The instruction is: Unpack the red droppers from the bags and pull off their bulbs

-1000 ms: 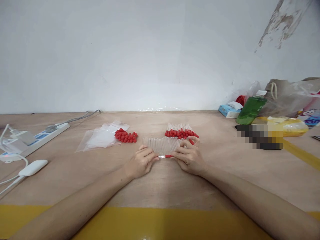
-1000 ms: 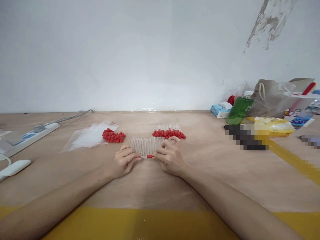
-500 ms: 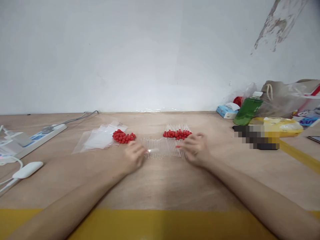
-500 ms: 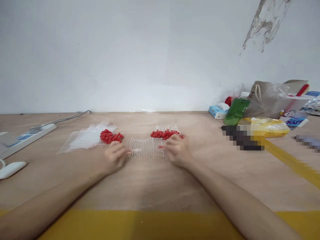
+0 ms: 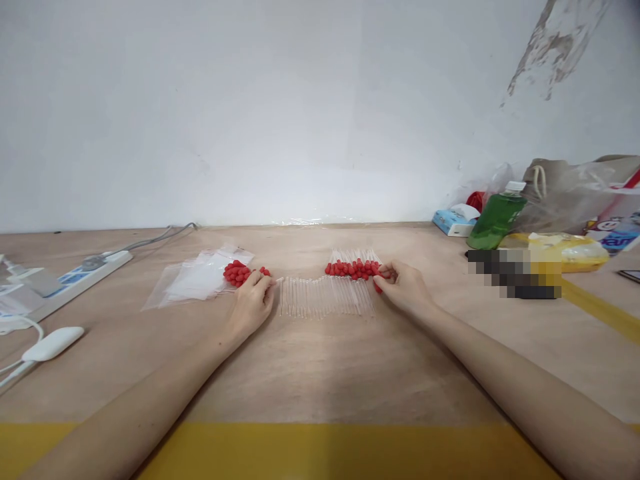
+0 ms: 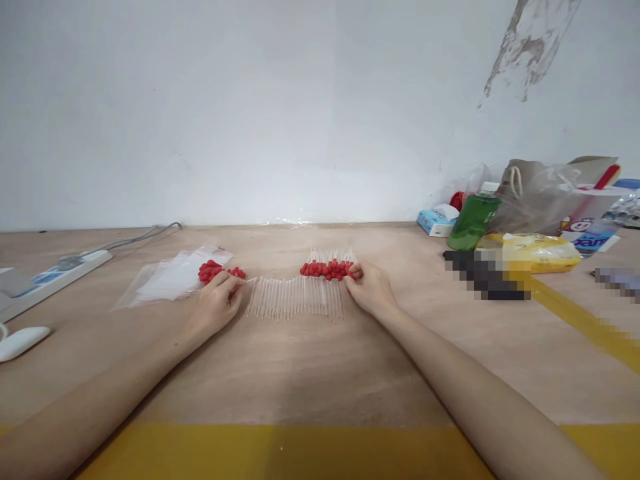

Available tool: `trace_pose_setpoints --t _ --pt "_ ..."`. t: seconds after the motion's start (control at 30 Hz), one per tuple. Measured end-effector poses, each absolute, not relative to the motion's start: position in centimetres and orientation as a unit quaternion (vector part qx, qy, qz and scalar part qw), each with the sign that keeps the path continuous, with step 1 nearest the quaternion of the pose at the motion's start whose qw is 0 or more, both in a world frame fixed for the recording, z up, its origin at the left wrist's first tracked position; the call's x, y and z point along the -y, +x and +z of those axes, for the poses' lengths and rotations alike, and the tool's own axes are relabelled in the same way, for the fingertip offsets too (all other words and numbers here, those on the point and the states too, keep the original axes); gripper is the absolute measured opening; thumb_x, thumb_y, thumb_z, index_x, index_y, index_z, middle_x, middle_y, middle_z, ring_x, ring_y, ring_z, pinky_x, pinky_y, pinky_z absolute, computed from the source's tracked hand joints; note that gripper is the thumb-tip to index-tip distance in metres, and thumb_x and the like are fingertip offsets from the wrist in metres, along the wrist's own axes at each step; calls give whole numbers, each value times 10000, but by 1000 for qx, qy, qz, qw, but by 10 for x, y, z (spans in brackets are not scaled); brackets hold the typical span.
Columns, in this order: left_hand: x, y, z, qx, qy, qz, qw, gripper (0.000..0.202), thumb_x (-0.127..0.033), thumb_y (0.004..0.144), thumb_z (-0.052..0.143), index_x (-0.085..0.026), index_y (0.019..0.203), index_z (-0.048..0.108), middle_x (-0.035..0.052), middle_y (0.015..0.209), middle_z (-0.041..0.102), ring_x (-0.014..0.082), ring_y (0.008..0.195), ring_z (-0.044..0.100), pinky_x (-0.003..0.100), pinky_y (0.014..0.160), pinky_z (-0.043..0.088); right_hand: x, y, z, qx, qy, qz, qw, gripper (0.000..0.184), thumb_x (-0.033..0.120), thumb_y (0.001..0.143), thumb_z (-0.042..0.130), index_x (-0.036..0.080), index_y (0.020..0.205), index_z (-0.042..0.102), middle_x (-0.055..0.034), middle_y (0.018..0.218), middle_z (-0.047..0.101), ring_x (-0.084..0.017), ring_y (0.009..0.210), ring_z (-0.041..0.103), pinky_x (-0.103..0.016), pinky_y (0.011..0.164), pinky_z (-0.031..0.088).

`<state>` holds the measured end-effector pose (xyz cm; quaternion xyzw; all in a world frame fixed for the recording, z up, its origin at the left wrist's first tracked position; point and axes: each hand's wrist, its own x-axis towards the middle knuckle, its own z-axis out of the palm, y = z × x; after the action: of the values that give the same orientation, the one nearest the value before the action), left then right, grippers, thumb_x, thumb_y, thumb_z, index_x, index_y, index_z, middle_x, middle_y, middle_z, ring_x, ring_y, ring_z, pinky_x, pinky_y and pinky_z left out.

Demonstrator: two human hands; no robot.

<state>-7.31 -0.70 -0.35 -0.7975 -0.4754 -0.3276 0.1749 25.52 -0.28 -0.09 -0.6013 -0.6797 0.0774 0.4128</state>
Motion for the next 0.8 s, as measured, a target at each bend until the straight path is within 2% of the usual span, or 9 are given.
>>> trace_pose_setpoints --t 0.07,0.23,0.37,0.47,0.53,0.63,0.8 --pt "8 -73 -6 476 -801 -321 169 166 -159 807 403 -164 794 568 55 790 532 169 747 537 283 654 447 3 251 -1 693 -600 58 394 138 266 681 527 182 741 620 -14 731 639 -139 661 553 -252 623 402" --pt "15 -68 -8 477 -812 -317 111 204 -260 829 426 -163 859 603 57 845 569 150 691 559 284 640 464 6 243 -1 724 -605 -7 330 151 332 696 548 212 688 640 -15 750 636 -196 801 541 -340 748 361" --pt "20 -65 -4 470 -821 -319 69 261 -371 819 476 -167 916 607 54 862 597 130 635 570 284 640 485 5 248 2 699 -623 -37 349 248 427 718 530 221 655 654 -43 798 614 -212 838 534 -352 742 352" --pt "21 -65 -3 468 -819 -329 42 321 -425 800 503 -169 971 592 50 854 606 131 630 578 274 610 495 -3 263 3 645 -668 -48 369 236 380 745 496 211 752 661 -60 833 624 -216 848 547 -341 721 365" --pt "22 -66 -3 474 -815 -331 35 344 -438 800 502 -170 1000 582 53 867 616 150 683 593 283 625 502 -10 275 0 620 -700 -27 353 249 349 743 497 198 855 660 -73 886 639 -225 869 558 -338 716 379" --pt "23 -66 -3 477 -819 -316 42 340 -433 817 477 -173 1010 582 65 950 625 196 850 596 335 741 495 -18 287 -7 620 -720 40 310 337 368 727 518 177 970 652 -93 963 647 -233 887 577 -324 706 402" --pt "24 -65 -3 477 -828 -295 22 346 -423 834 453 -166 1027 580 78 1050 608 216 975 569 370 850 461 -20 290 -15 649 -700 86 285 349 360 720 530 225 1018 651 -63 925 673 -219 837 604 -303 672 418"
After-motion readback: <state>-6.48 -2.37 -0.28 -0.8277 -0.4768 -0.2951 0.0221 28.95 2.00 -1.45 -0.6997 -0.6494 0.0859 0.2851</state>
